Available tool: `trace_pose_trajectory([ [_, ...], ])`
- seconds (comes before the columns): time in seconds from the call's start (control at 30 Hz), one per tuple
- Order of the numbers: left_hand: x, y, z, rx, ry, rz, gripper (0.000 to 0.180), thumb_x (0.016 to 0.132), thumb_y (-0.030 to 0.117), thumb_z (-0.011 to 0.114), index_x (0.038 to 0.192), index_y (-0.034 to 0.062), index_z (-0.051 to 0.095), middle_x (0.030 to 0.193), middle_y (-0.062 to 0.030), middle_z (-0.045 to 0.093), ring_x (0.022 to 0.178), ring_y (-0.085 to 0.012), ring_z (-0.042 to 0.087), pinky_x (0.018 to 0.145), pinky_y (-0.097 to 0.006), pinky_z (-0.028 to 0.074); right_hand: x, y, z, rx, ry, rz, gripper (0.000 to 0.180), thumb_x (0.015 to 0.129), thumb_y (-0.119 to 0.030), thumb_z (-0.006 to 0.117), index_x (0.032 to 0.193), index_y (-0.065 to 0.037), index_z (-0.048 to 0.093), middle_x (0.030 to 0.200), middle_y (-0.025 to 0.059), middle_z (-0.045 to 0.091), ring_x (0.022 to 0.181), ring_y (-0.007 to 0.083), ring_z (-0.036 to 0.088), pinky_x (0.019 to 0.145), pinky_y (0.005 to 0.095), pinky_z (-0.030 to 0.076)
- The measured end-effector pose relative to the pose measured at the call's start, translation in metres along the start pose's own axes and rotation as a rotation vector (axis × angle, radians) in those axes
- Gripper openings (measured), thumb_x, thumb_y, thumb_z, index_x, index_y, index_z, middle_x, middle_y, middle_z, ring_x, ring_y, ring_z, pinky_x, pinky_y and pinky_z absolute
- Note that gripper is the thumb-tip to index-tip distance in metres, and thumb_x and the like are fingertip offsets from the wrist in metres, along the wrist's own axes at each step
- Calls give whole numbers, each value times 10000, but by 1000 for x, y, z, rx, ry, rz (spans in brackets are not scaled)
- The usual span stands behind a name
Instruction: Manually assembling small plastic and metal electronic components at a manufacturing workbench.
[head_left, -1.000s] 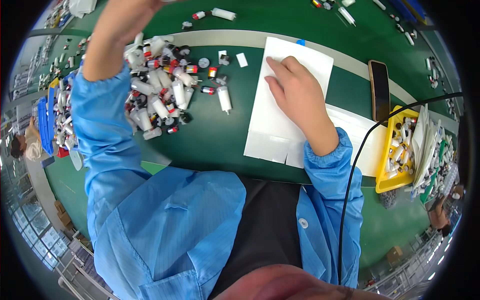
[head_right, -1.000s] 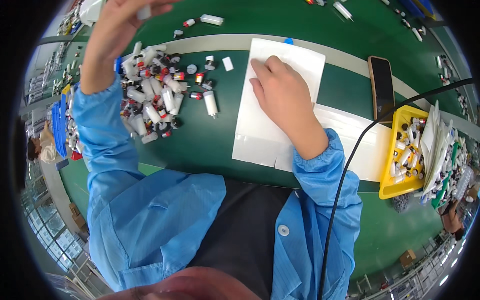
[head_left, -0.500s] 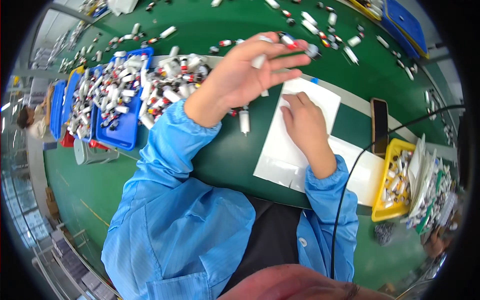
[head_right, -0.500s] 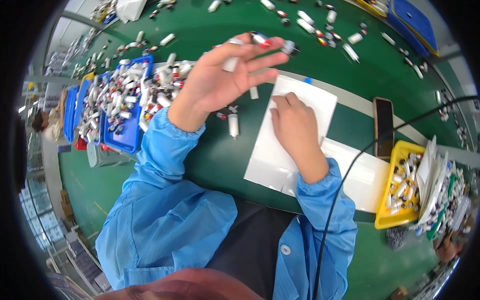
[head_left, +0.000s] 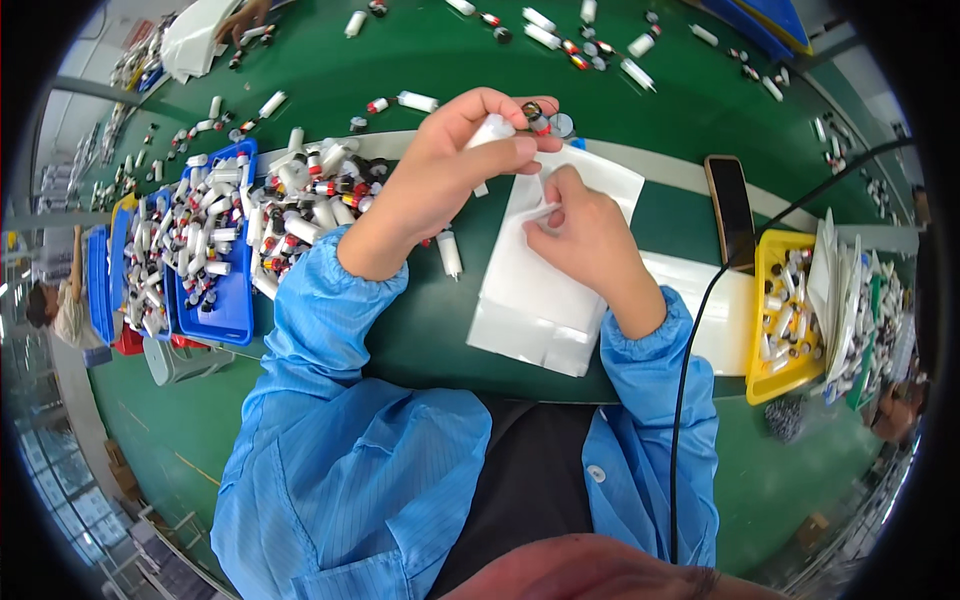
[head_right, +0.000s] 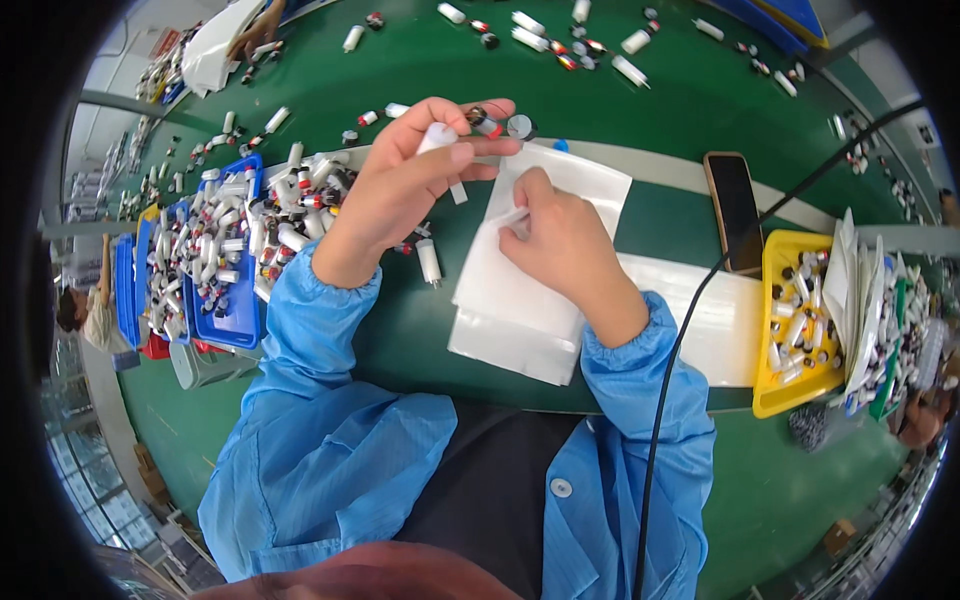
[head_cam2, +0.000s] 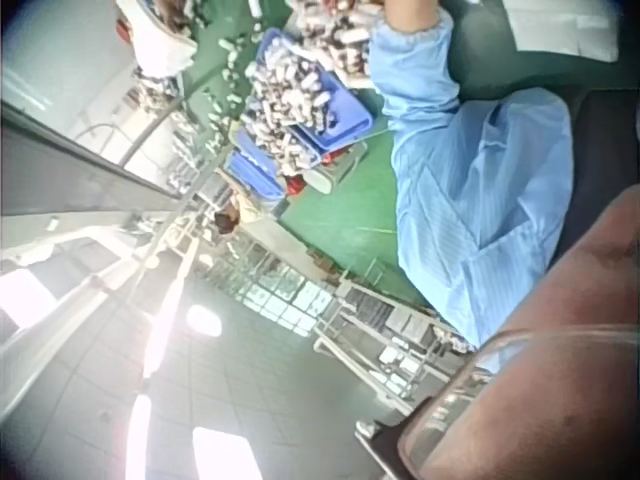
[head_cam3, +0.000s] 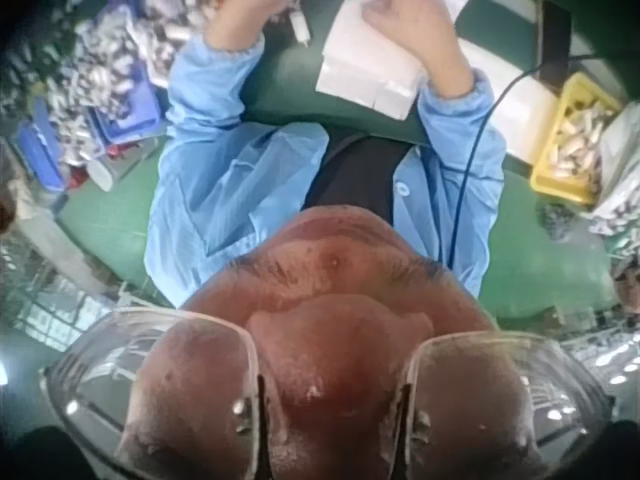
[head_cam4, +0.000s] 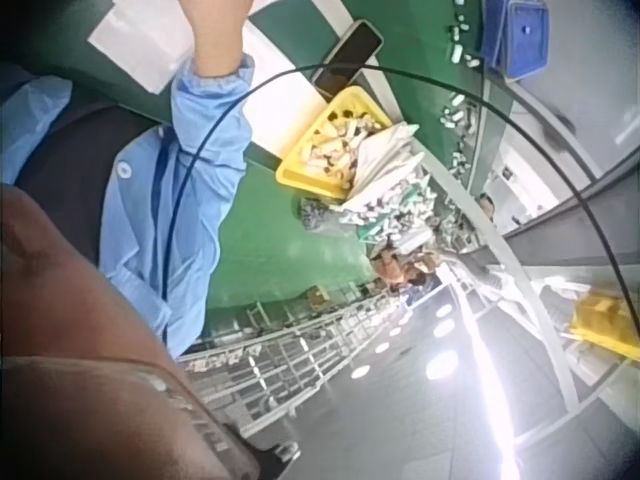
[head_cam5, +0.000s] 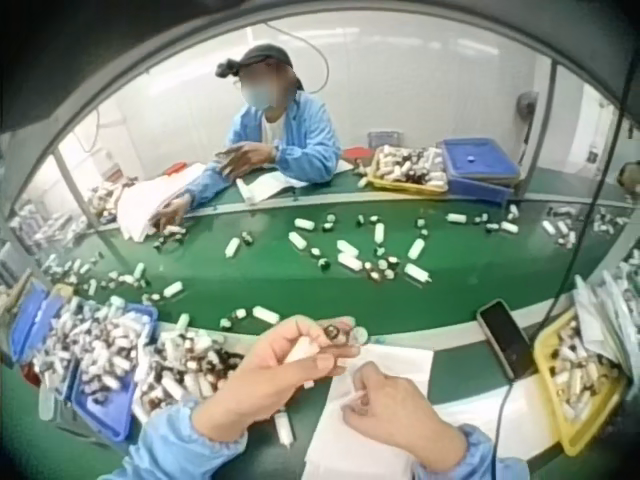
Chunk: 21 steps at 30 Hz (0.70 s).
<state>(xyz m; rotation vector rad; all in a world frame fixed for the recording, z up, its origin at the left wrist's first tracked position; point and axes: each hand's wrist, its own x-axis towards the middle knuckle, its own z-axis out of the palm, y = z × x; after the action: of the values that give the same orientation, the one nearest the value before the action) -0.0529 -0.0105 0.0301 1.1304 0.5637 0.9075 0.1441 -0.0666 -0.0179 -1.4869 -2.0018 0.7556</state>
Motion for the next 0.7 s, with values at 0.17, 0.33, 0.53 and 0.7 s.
trace_pose_trajectory([
  [0.17, 0, -18, -2, -240, -51, 22, 110, 1008, 217, 575, 1041, 114, 559, 1428, -187, 514, 1224, -338, 618, 1016, -419, 500, -1, 18, 4, 200, 19, -97, 370, 808, -132, 710, 1106, -42, 510, 776, 159, 693, 747, 339, 710, 674, 404, 550],
  [0.33, 0, -30, 8, -226, 165, -30, 194, 1019, 283, 563, 1104, 111, 584, 1324, -145, 588, 1137, -292, 642, 1001, -434, 499, 3, 26, 5, 267, 31, -37, 261, 875, -114, 645, 1109, -70, 538, 776, 129, 717, 734, 327, 703, 661, 394, 529],
  [0.53, -21, -89, 39, -279, 470, 149, 189, 1042, 257, 525, 1138, 93, 526, 1231, -102, 598, 1096, -260, 618, 1047, -432, 401, 11, 41, 12, 285, 18, -1, 151, 931, -168, 596, 1059, -90, 576, 805, 114, 737, 732, 292, 709, 662, 370, 527],
  [0.7, -28, -107, 48, -105, 449, 261, 178, 1064, 228, 514, 1131, 80, 442, 1245, -109, 576, 1138, -188, 567, 1075, -372, 367, 12, 43, 17, 215, 79, 37, 122, 964, -162, 568, 1053, -80, 581, 777, 89, 721, 677, 229, 687, 623, 337, 522],
])
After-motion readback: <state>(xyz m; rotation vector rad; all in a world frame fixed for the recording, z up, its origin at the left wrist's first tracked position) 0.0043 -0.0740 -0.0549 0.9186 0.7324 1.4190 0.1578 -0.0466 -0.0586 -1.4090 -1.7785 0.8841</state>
